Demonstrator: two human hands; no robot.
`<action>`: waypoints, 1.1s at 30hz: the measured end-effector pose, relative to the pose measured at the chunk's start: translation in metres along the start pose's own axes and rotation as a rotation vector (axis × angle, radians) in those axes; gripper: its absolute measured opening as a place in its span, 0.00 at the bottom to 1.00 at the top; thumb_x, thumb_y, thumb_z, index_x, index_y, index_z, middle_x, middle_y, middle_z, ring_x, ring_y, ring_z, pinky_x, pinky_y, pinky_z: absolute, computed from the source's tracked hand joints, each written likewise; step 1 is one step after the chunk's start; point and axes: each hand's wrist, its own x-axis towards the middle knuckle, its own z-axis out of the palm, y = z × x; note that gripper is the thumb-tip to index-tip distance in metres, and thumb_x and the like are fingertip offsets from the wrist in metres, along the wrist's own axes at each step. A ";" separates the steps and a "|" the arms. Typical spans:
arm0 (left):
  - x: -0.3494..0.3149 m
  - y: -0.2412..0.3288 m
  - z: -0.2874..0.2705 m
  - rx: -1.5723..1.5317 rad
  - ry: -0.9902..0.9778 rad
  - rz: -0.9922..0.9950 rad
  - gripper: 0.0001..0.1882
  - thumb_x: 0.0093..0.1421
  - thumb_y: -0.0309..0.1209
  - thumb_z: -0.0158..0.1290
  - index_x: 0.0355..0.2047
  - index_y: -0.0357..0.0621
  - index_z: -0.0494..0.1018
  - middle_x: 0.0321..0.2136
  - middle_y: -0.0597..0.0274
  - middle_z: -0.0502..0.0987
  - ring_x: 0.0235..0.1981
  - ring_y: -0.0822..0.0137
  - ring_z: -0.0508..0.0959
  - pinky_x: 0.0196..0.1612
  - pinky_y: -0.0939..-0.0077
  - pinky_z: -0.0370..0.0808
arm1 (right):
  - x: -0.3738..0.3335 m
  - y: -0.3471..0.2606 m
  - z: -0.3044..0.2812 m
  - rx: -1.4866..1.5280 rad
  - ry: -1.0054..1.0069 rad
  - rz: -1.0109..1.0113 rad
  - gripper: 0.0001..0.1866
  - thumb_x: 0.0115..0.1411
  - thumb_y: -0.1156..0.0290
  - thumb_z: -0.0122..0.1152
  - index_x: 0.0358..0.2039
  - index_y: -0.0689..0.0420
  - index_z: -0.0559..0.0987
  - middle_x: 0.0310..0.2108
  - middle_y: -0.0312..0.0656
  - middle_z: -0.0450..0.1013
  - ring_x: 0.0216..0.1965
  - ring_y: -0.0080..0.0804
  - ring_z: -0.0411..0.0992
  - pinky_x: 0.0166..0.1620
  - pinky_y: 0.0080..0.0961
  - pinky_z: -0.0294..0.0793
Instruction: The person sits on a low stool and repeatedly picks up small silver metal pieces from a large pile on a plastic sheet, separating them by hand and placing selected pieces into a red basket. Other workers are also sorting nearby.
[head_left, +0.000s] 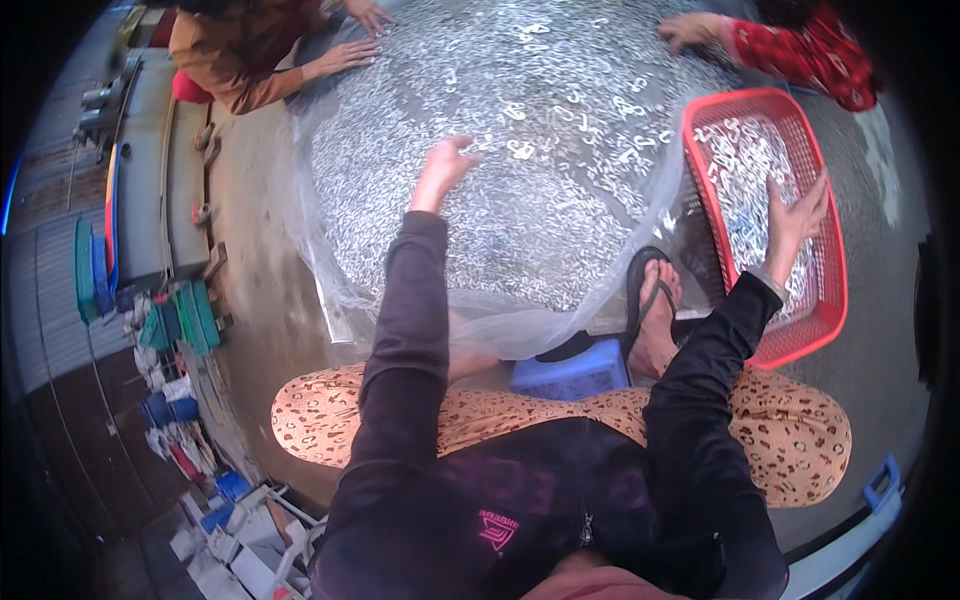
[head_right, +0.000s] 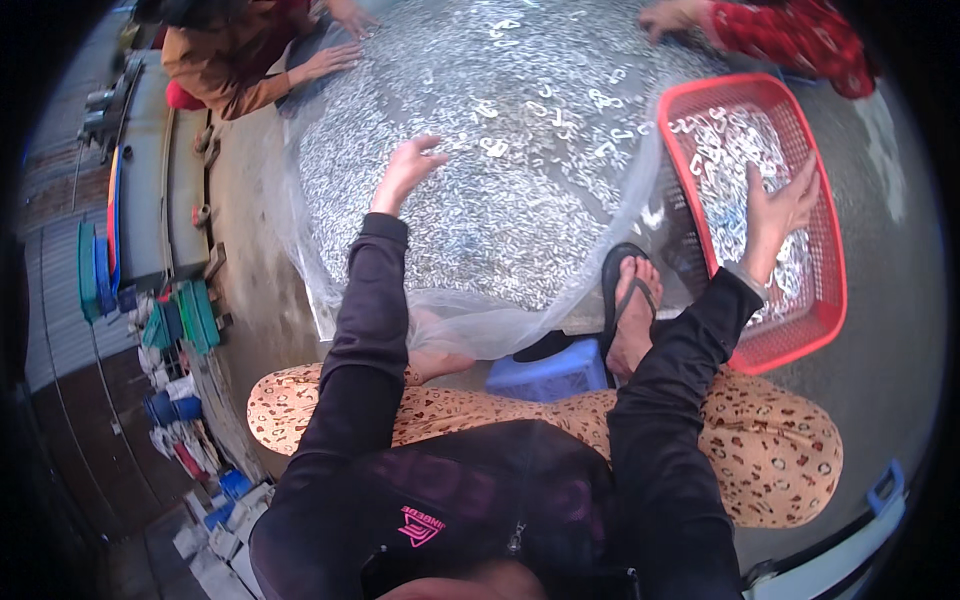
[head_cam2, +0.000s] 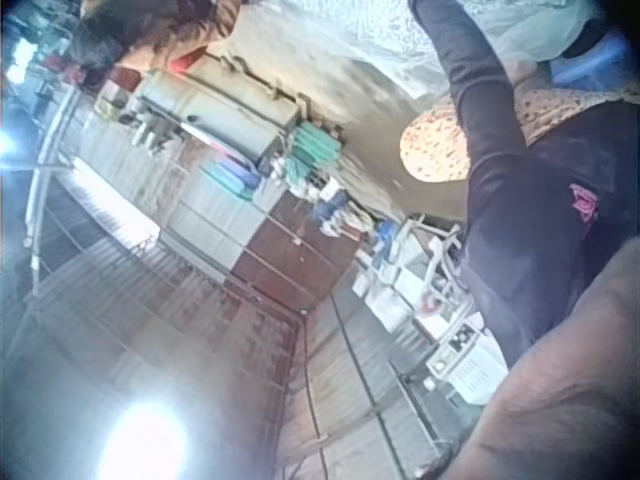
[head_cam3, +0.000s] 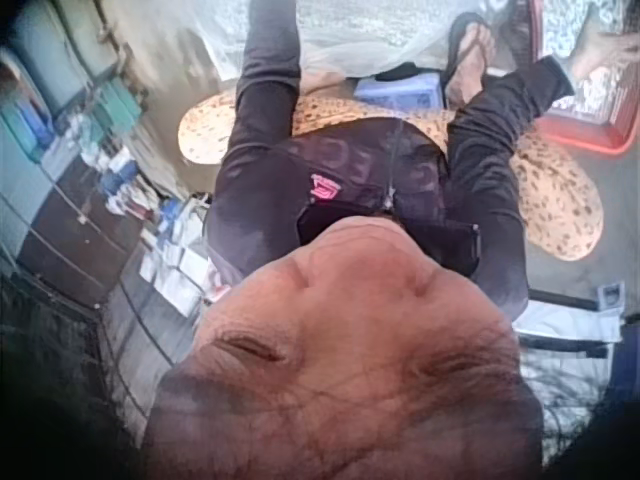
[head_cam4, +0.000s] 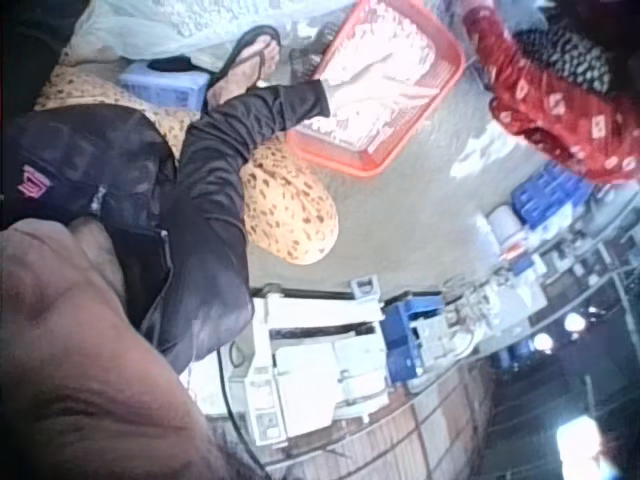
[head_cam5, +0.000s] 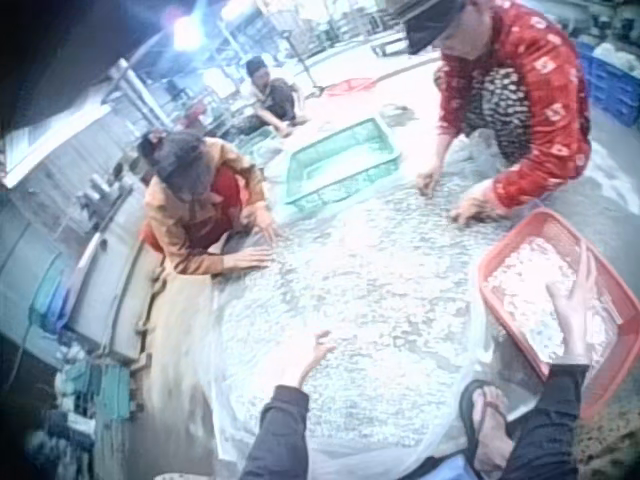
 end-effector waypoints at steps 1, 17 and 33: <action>0.004 -0.002 0.011 -0.020 -0.023 -0.033 0.33 0.49 0.38 0.63 0.56 0.43 0.68 0.51 0.47 0.72 0.54 0.56 0.71 0.55 0.67 0.68 | 0.001 -0.013 0.008 0.191 -0.012 -0.132 0.44 0.49 0.59 0.68 0.63 0.57 0.58 0.62 0.52 0.58 0.62 0.48 0.57 0.63 0.37 0.53; 0.042 -0.039 0.108 0.122 0.189 0.302 0.35 0.51 0.36 0.57 0.58 0.37 0.62 0.57 0.43 0.64 0.59 0.44 0.61 0.61 0.51 0.55 | -0.195 -0.258 0.175 0.347 -0.657 -0.422 0.21 0.47 0.72 0.58 0.42 0.71 0.72 0.45 0.61 0.68 0.50 0.53 0.67 0.53 0.39 0.68; -0.078 0.023 0.017 -1.287 -0.465 0.169 0.24 0.63 0.28 0.47 0.60 0.38 0.60 0.60 0.52 0.62 0.59 0.59 0.65 0.56 0.61 0.70 | -0.148 -0.188 0.077 0.960 -1.223 -0.608 0.10 0.52 0.69 0.56 0.36 0.54 0.76 0.50 0.41 0.68 0.58 0.40 0.59 0.60 0.39 0.61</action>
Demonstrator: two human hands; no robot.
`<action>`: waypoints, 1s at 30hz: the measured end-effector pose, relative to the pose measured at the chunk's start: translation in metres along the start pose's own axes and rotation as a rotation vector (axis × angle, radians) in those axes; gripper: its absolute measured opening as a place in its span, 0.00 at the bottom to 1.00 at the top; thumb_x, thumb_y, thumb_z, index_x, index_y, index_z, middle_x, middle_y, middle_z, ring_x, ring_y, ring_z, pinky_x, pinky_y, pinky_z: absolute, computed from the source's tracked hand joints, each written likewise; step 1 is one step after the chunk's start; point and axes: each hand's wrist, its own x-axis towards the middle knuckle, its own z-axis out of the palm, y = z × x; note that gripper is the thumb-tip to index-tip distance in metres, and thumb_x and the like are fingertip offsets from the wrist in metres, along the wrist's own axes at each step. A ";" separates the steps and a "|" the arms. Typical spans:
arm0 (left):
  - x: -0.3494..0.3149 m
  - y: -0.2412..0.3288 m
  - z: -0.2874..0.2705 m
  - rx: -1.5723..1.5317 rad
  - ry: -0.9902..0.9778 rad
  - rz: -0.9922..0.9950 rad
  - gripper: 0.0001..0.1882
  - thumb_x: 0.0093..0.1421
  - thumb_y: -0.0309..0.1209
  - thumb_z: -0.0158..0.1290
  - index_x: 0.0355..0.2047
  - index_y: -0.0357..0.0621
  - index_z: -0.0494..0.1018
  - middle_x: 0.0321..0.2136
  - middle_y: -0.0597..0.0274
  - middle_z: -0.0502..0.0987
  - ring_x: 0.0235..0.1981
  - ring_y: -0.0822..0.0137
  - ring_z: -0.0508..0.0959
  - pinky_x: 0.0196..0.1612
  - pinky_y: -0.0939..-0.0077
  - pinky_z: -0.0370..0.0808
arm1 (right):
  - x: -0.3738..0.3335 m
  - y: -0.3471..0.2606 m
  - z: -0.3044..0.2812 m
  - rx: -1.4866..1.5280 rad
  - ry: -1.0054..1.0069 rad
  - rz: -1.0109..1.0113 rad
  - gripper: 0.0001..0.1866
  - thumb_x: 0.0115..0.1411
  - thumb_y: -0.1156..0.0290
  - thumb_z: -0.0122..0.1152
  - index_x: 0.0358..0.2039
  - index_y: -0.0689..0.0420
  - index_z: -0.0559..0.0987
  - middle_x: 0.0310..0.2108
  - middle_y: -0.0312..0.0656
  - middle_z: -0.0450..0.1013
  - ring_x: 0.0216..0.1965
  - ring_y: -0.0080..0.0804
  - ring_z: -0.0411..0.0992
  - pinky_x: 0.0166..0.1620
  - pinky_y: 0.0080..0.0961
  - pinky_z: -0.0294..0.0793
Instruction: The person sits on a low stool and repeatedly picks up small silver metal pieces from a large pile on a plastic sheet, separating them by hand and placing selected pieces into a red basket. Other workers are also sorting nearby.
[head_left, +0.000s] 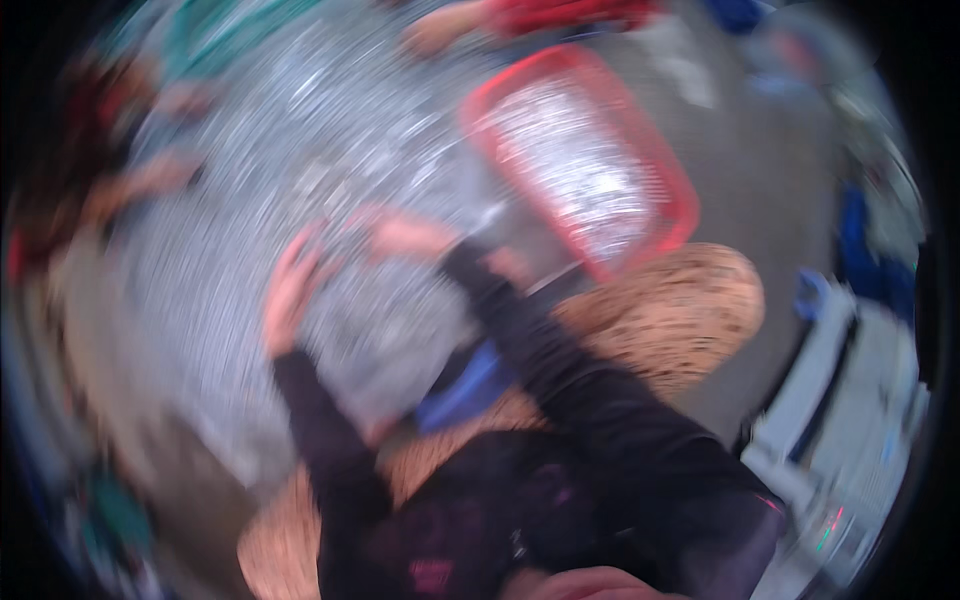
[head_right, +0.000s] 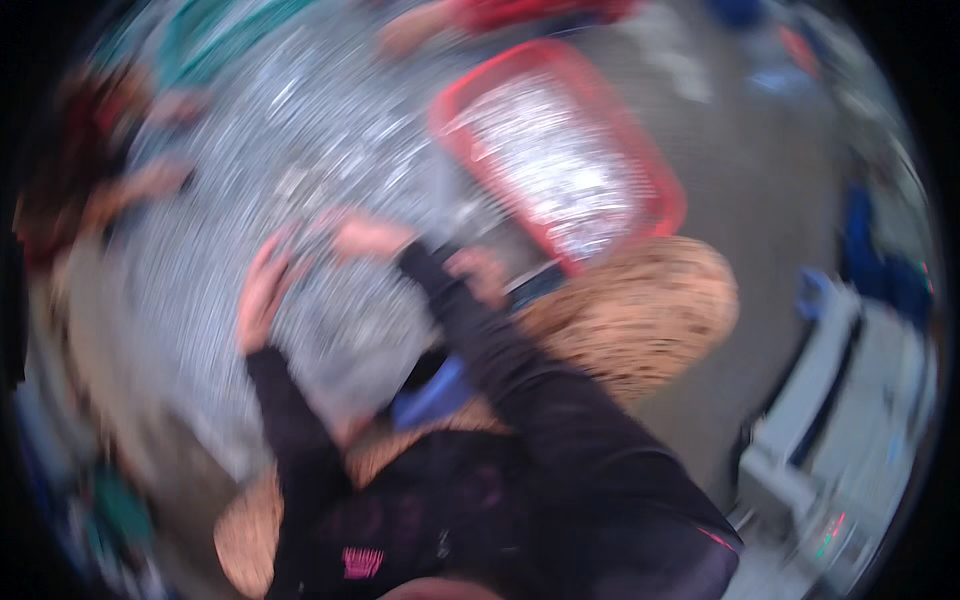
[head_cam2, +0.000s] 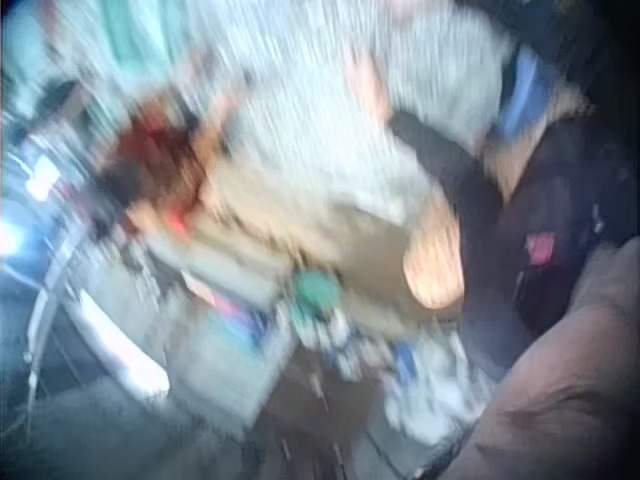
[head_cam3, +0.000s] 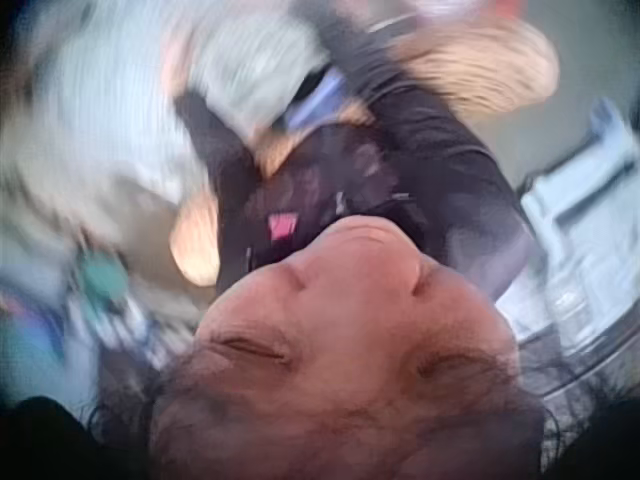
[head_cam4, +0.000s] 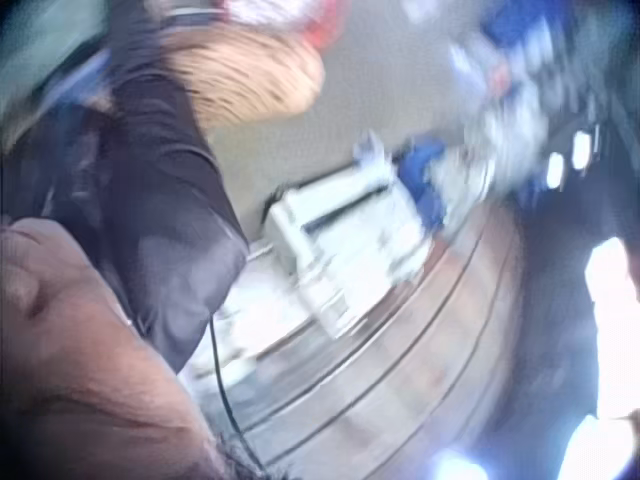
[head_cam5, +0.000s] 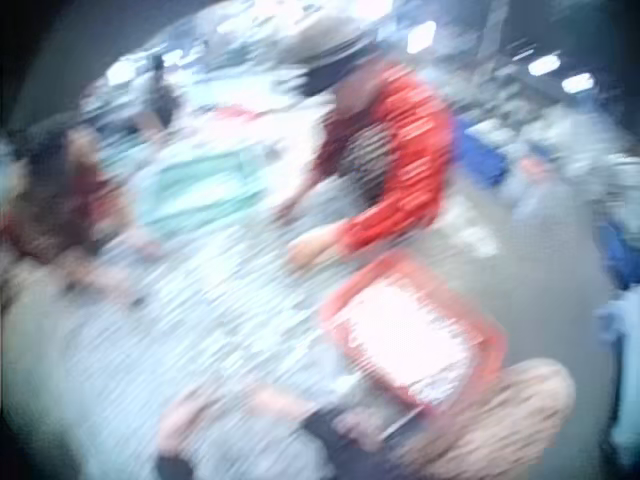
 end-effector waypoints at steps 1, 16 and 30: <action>-0.007 -0.001 0.002 0.016 -0.013 0.055 0.22 0.65 0.27 0.45 0.59 0.38 0.61 0.60 0.54 0.61 0.58 0.57 0.65 0.55 0.61 0.71 | -0.006 -0.004 -0.002 0.533 0.013 0.213 0.16 0.52 0.76 0.52 0.43 0.56 0.74 0.52 0.41 0.65 0.58 0.39 0.59 0.59 0.40 0.63; -0.023 -0.011 0.006 0.338 0.409 -0.227 0.22 0.62 0.24 0.48 0.56 0.34 0.63 0.46 0.46 0.69 0.41 0.59 0.75 0.29 0.68 0.83 | 0.000 -0.049 -0.009 0.762 0.179 0.733 0.18 0.66 0.63 0.48 0.51 0.61 0.70 0.49 0.42 0.71 0.41 0.40 0.73 0.40 0.40 0.80; -0.024 -0.013 0.005 -0.028 0.302 -0.101 0.21 0.61 0.27 0.51 0.54 0.39 0.64 0.43 0.56 0.75 0.36 0.67 0.79 0.38 0.70 0.78 | 0.019 -0.058 0.011 0.751 0.157 0.696 0.19 0.64 0.56 0.52 0.42 0.60 0.78 0.22 0.36 0.75 0.14 0.16 0.63 0.16 0.14 0.58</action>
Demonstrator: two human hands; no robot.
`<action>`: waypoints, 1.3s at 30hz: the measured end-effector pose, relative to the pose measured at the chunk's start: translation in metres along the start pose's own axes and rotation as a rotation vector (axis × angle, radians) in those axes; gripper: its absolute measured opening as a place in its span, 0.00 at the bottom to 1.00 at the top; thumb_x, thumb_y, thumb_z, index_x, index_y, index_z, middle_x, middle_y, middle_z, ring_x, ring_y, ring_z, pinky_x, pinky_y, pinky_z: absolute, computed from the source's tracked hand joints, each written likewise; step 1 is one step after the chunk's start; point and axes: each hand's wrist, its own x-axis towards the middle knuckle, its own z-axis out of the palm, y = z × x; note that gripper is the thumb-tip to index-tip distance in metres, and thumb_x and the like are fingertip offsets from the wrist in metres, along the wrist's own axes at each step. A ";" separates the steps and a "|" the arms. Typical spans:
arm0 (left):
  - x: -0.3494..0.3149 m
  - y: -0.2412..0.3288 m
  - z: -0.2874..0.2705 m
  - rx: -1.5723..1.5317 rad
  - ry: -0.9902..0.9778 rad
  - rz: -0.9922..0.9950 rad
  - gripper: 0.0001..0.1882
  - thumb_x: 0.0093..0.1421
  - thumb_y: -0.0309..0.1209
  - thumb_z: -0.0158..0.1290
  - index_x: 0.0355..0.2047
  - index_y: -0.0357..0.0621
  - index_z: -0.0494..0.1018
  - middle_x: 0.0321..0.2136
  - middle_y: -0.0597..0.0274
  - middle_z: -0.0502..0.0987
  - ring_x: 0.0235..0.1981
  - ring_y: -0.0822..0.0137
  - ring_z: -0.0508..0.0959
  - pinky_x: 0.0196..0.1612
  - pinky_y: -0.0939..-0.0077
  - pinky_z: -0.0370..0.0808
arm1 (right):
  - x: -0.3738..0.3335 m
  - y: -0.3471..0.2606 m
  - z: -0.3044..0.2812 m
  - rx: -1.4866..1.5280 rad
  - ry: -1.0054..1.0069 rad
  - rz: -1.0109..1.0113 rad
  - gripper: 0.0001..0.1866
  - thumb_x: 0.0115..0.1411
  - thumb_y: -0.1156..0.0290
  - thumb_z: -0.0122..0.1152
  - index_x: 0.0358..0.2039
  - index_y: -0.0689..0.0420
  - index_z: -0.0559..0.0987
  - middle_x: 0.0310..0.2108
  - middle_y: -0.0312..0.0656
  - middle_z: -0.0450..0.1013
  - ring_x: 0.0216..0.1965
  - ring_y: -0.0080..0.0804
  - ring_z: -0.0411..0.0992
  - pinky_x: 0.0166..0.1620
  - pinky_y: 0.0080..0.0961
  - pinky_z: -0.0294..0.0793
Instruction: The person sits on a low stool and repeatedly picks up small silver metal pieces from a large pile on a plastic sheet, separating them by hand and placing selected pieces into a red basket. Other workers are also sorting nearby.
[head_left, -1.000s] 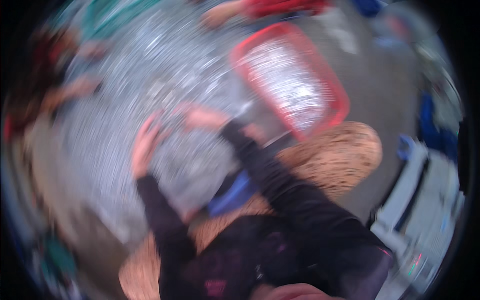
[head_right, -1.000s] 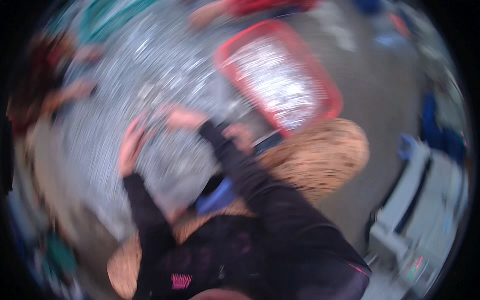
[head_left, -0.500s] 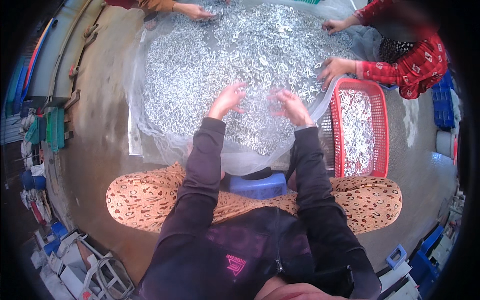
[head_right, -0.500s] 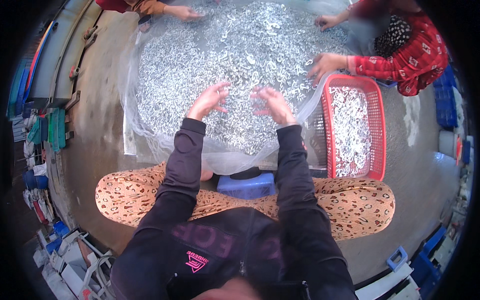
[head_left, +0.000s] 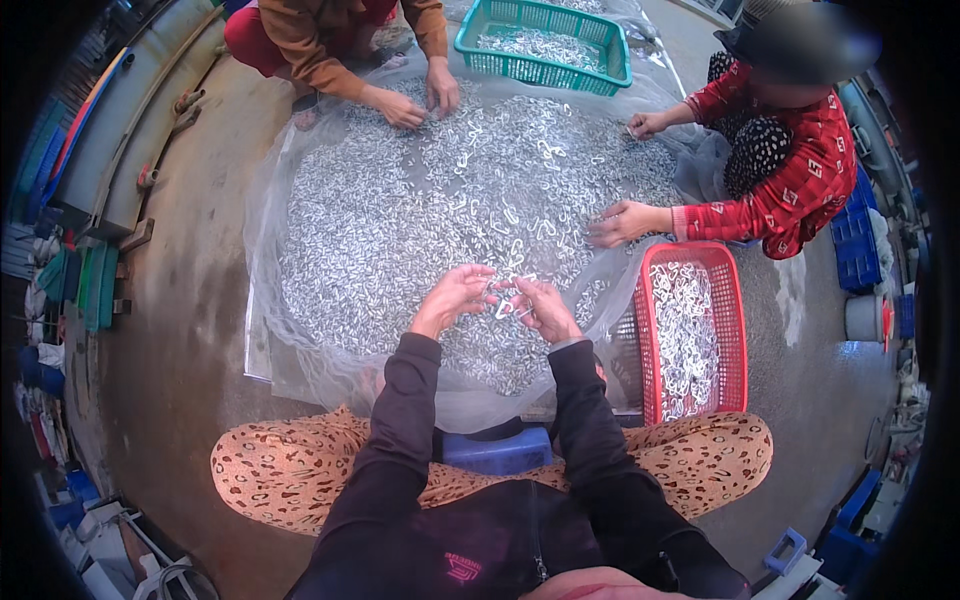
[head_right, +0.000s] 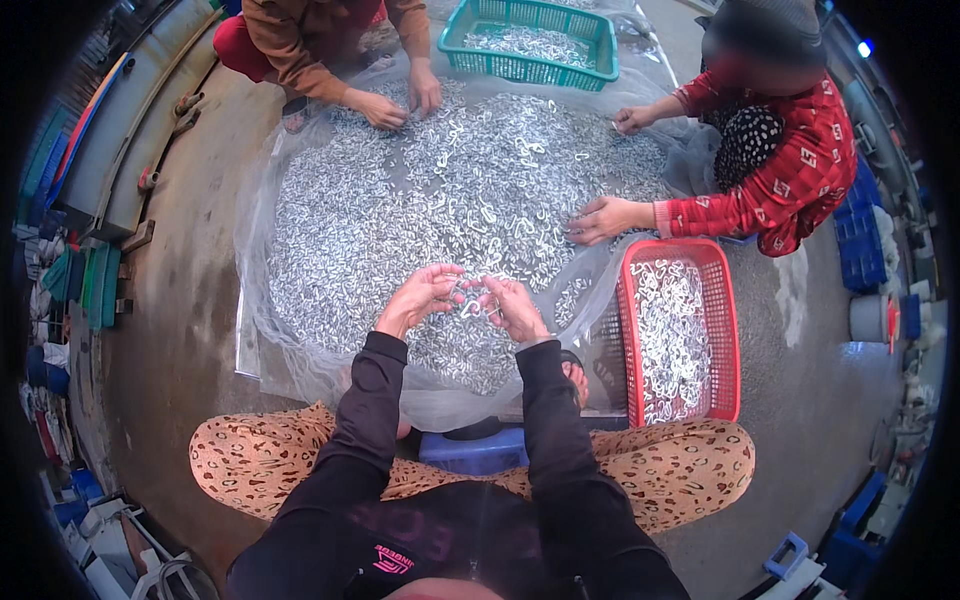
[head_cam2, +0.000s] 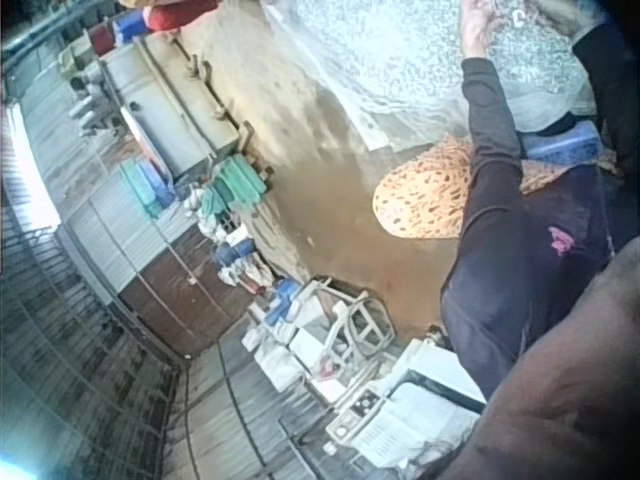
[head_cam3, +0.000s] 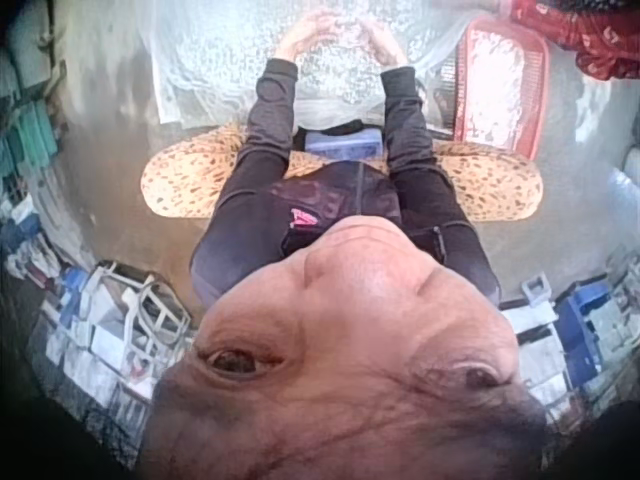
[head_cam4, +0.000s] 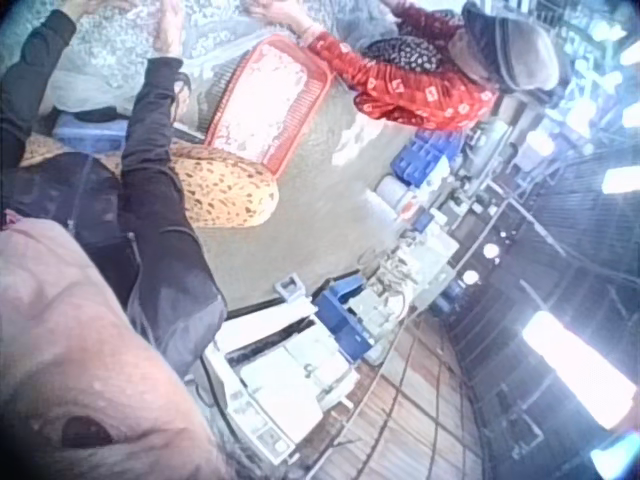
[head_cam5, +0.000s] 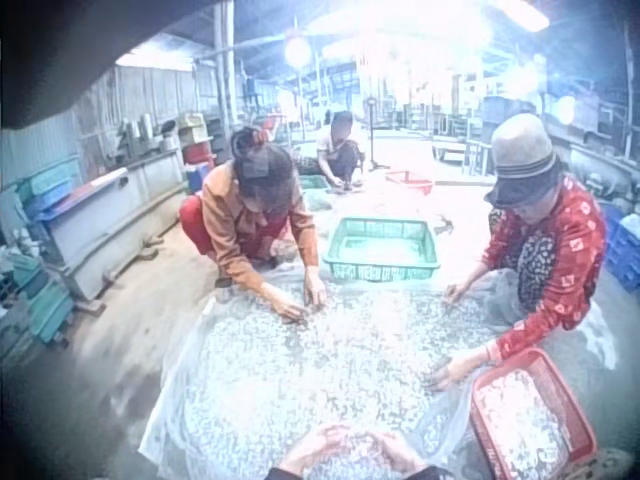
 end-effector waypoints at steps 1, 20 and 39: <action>-0.004 0.001 0.003 0.074 0.048 -0.032 0.21 0.61 0.28 0.51 0.55 0.40 0.64 0.44 0.56 0.75 0.36 0.67 0.80 0.37 0.70 0.78 | 0.000 0.004 -0.002 -0.016 0.066 0.026 0.19 0.64 0.56 0.52 0.42 0.59 0.78 0.22 0.35 0.75 0.14 0.16 0.62 0.16 0.14 0.58; -0.015 0.019 0.035 -0.176 0.009 0.240 0.23 0.59 0.19 0.50 0.55 0.33 0.64 0.41 0.52 0.74 0.43 0.61 0.78 0.45 0.69 0.80 | -0.004 0.012 0.000 0.407 -0.066 -0.096 0.20 0.59 0.74 0.49 0.52 0.65 0.69 0.37 0.42 0.71 0.43 0.34 0.71 0.47 0.37 0.74; -0.015 0.031 0.032 -0.148 0.202 0.275 0.13 0.63 0.32 0.43 0.42 0.37 0.70 0.25 0.68 0.69 0.30 0.73 0.74 0.27 0.80 0.72 | -0.001 0.008 -0.003 0.520 0.093 -0.109 0.05 0.59 0.69 0.62 0.35 0.53 0.77 0.32 0.28 0.72 0.36 0.18 0.67 0.42 0.26 0.67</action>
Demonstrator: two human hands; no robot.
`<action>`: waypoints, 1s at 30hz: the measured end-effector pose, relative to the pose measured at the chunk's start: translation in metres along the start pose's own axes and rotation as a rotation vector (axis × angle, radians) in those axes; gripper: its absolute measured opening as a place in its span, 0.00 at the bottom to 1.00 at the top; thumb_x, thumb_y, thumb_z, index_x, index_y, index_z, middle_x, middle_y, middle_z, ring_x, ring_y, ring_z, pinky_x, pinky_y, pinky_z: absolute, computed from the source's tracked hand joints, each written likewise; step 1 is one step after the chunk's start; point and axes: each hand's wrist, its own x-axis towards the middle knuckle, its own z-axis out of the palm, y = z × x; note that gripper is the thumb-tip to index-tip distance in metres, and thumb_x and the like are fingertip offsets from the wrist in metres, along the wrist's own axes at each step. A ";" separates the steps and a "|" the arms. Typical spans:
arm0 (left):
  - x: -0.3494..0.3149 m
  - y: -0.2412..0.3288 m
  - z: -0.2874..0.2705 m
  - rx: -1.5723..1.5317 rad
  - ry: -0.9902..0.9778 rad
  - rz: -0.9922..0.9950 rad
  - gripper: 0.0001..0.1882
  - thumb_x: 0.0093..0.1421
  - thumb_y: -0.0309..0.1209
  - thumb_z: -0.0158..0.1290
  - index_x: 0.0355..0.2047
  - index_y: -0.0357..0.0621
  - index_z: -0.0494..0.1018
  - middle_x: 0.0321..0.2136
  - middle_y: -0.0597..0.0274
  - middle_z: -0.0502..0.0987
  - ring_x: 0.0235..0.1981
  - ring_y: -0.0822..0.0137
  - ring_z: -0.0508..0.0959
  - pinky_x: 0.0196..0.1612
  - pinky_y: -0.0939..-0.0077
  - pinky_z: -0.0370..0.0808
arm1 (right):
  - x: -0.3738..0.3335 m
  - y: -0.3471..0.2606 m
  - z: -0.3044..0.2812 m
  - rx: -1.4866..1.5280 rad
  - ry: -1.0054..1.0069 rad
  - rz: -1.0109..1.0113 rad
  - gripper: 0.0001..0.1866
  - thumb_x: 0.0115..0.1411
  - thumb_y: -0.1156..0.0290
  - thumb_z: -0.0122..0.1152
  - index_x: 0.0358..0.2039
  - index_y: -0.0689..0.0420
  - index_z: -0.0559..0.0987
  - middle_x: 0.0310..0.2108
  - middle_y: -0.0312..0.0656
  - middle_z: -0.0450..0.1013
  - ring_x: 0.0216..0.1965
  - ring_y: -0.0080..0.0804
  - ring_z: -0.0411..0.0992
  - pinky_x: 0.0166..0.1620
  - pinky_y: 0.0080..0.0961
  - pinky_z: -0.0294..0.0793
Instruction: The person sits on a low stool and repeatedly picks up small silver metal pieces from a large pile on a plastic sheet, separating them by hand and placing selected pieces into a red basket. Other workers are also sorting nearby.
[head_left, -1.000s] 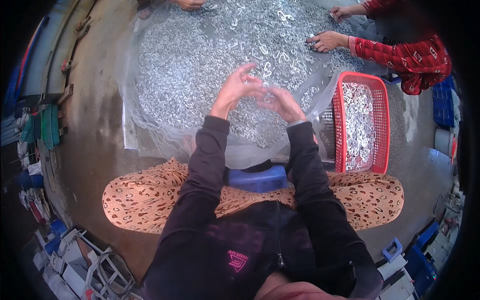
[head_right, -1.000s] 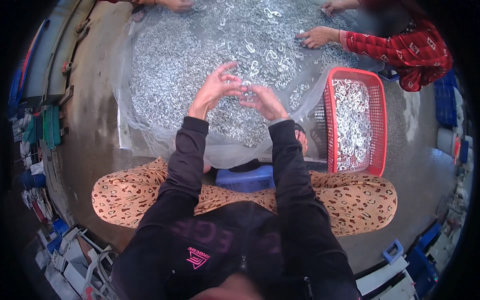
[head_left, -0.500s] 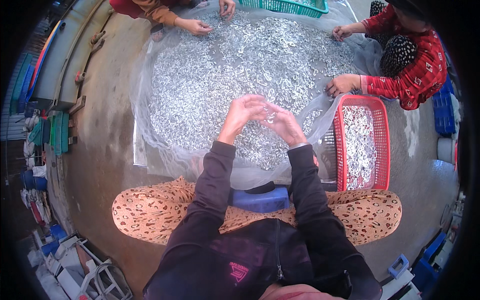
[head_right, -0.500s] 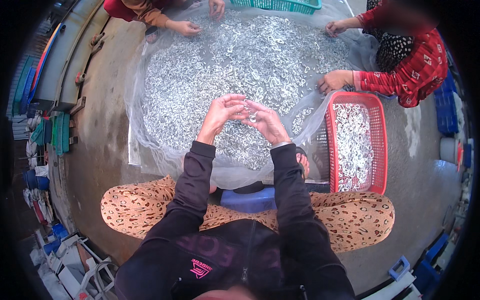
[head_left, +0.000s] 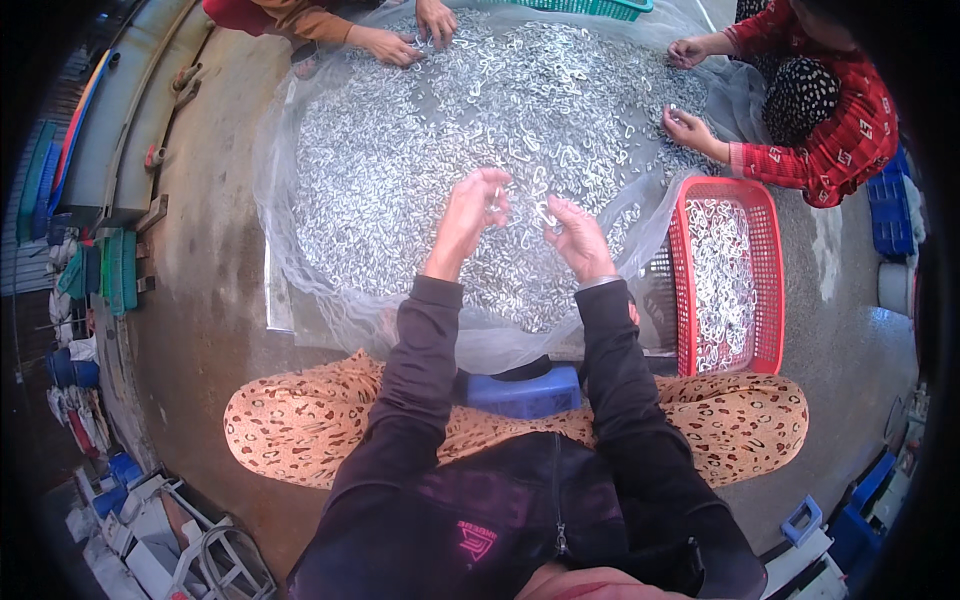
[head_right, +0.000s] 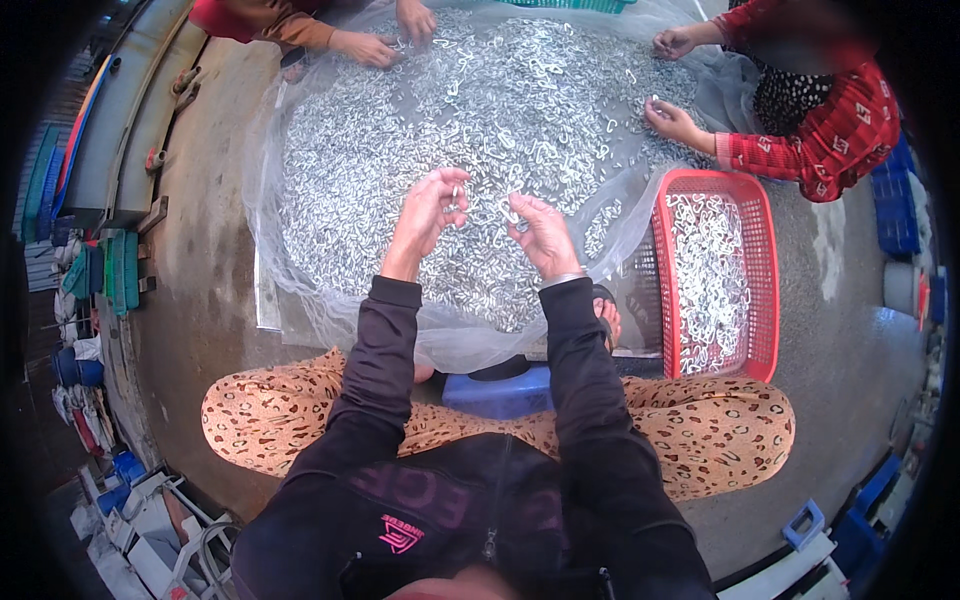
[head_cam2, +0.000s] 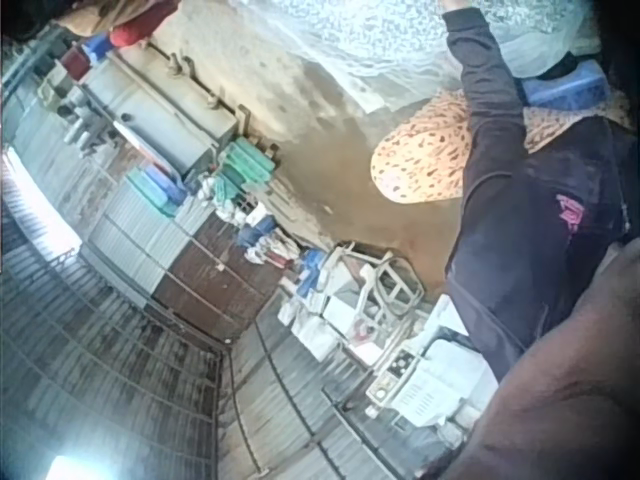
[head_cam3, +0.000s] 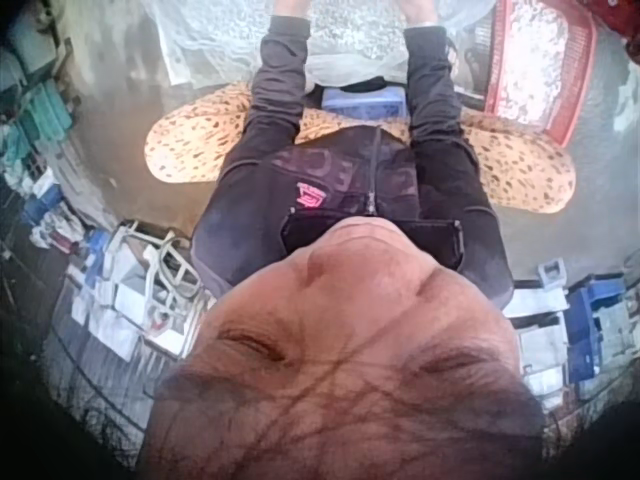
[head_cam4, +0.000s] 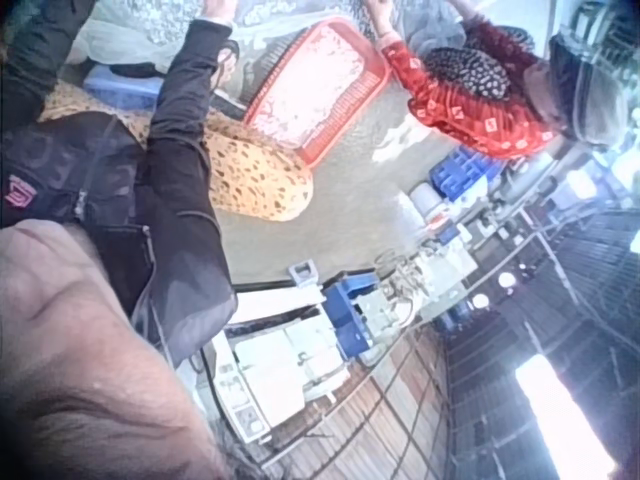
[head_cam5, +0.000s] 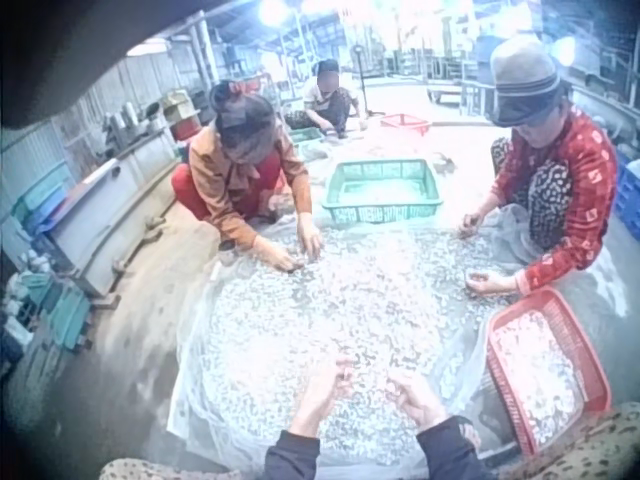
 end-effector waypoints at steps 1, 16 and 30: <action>0.001 -0.006 0.002 -0.005 -0.030 -0.067 0.13 0.63 0.33 0.43 0.42 0.37 0.70 0.25 0.68 0.69 0.29 0.74 0.73 0.26 0.81 0.71 | 0.000 0.000 0.002 -0.016 0.008 -0.009 0.05 0.58 0.70 0.62 0.35 0.53 0.77 0.32 0.28 0.72 0.36 0.18 0.67 0.41 0.26 0.67; 0.002 -0.029 0.013 0.026 -0.040 -0.147 0.07 0.60 0.29 0.55 0.34 0.37 0.75 0.23 0.68 0.74 0.20 0.80 0.70 0.21 0.86 0.66 | -0.010 -0.023 0.014 -0.281 -0.148 -0.076 0.06 0.58 0.78 0.59 0.37 0.63 0.76 0.34 0.42 0.75 0.33 0.27 0.73 0.35 0.26 0.73; -0.006 -0.022 0.043 0.067 -0.033 -0.022 0.11 0.60 0.29 0.52 0.38 0.33 0.73 0.24 0.67 0.72 0.23 0.77 0.70 0.24 0.85 0.66 | -0.010 -0.025 0.021 0.039 0.050 -0.376 0.10 0.58 0.79 0.58 0.41 0.63 0.74 0.34 0.41 0.74 0.34 0.26 0.72 0.39 0.25 0.72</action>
